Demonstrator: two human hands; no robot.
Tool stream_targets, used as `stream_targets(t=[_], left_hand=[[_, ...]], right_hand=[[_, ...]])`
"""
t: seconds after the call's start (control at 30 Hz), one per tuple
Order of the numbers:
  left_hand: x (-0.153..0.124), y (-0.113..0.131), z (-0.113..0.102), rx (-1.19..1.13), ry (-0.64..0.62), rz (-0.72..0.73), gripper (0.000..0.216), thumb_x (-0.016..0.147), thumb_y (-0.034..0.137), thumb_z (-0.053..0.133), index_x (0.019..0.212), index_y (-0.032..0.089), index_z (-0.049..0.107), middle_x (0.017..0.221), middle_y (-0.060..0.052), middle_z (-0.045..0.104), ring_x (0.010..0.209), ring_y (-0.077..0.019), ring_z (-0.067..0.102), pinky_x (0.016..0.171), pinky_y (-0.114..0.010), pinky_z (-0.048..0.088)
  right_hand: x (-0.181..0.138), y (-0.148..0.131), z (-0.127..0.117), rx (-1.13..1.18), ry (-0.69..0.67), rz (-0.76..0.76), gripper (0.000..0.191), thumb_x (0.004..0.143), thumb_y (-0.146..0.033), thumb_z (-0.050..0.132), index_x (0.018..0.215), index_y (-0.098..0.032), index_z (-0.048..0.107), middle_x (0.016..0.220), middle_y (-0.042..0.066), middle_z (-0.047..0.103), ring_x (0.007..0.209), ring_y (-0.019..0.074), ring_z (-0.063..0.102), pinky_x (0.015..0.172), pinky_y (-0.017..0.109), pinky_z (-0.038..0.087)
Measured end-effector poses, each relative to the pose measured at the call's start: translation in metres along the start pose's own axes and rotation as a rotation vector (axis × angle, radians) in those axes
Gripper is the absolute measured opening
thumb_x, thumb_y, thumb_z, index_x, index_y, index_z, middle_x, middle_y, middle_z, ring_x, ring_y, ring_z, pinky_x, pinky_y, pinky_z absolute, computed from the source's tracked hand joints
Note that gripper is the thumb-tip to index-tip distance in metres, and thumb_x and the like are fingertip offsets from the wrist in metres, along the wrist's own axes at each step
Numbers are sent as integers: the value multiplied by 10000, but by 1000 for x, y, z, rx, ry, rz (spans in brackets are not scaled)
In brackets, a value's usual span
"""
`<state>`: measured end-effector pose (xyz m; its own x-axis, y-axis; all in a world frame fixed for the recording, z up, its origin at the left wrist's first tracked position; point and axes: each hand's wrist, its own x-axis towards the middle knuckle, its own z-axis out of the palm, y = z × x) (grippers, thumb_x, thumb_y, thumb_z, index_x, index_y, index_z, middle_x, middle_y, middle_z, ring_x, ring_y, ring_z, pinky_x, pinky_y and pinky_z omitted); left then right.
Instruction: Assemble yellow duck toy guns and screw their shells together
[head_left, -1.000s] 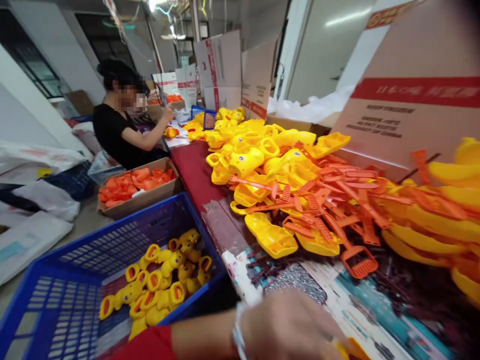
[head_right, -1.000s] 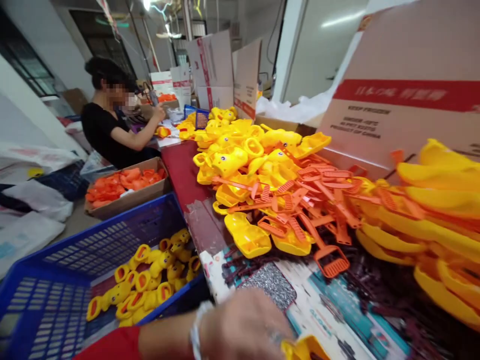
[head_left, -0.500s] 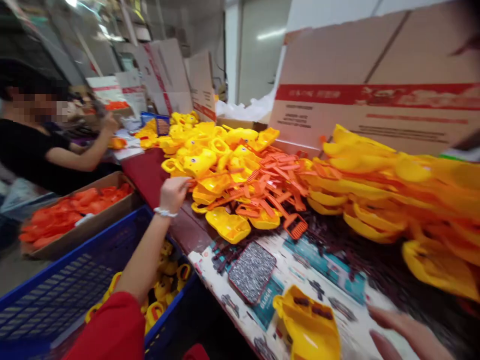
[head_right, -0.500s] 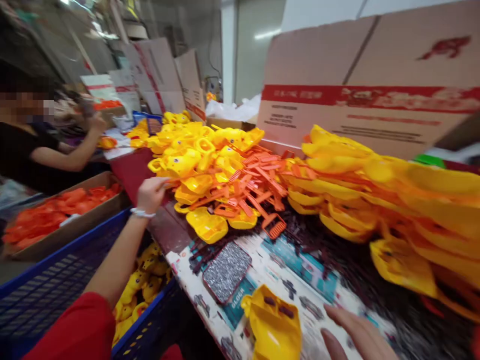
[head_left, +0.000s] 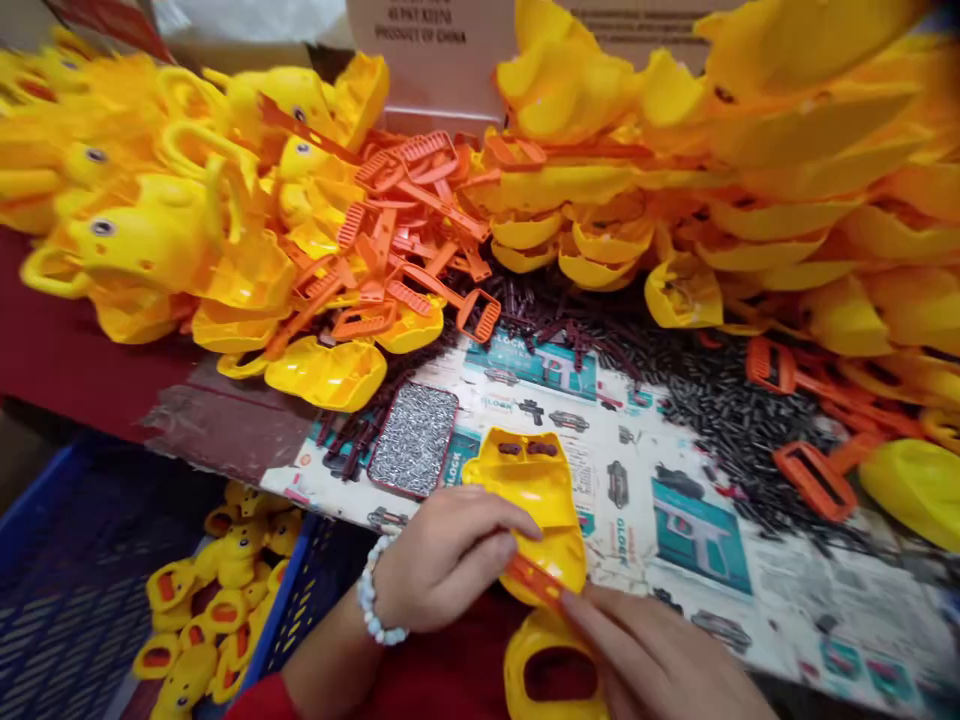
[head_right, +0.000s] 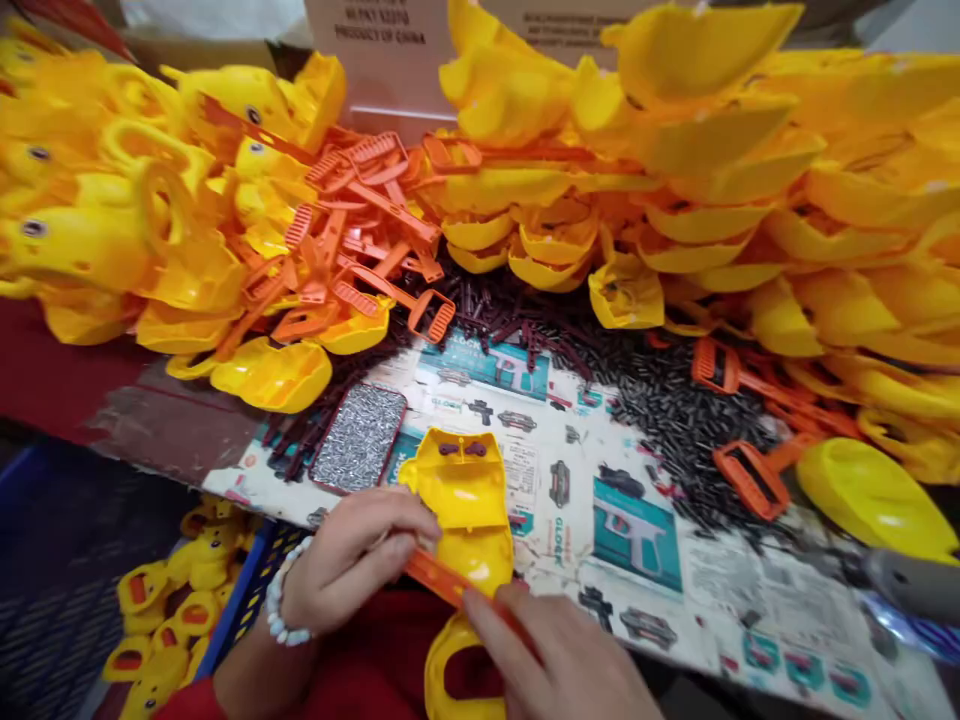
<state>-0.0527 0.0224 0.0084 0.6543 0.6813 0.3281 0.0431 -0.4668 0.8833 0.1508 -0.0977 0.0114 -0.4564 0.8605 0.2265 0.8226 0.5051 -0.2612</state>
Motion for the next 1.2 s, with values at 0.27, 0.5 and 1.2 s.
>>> stream_targets(t=[0.27, 0.5, 1.2], left_hand=[[22, -22, 19, 328, 212, -16, 346, 933, 169, 341, 1258, 166, 457, 1299, -121, 545, 1240, -220, 472, 1071, -458, 344], [23, -33, 38, 498, 169, -52, 362, 892, 88, 363, 1235, 125, 472, 1209, -124, 618, 1189, -249, 517, 1003, -448, 442], [19, -38, 44, 477, 167, 16, 402, 878, 37, 335, 1236, 140, 486, 1233, -102, 617, 1227, -235, 507, 1023, -441, 456]], right_hand=[[7, -22, 23, 142, 136, 368, 395, 1021, -170, 294, 1414, -140, 326, 1010, 85, 548, 841, 150, 579, 677, 195, 504], [17, -21, 25, -48, 146, 382, 371, 1048, -212, 233, 1362, -80, 379, 860, 71, 522, 714, 142, 553, 555, 198, 452], [22, -34, 23, -278, 27, 404, 418, 984, -125, 207, 1250, -12, 509, 782, 72, 548, 489, 138, 511, 366, 236, 370]])
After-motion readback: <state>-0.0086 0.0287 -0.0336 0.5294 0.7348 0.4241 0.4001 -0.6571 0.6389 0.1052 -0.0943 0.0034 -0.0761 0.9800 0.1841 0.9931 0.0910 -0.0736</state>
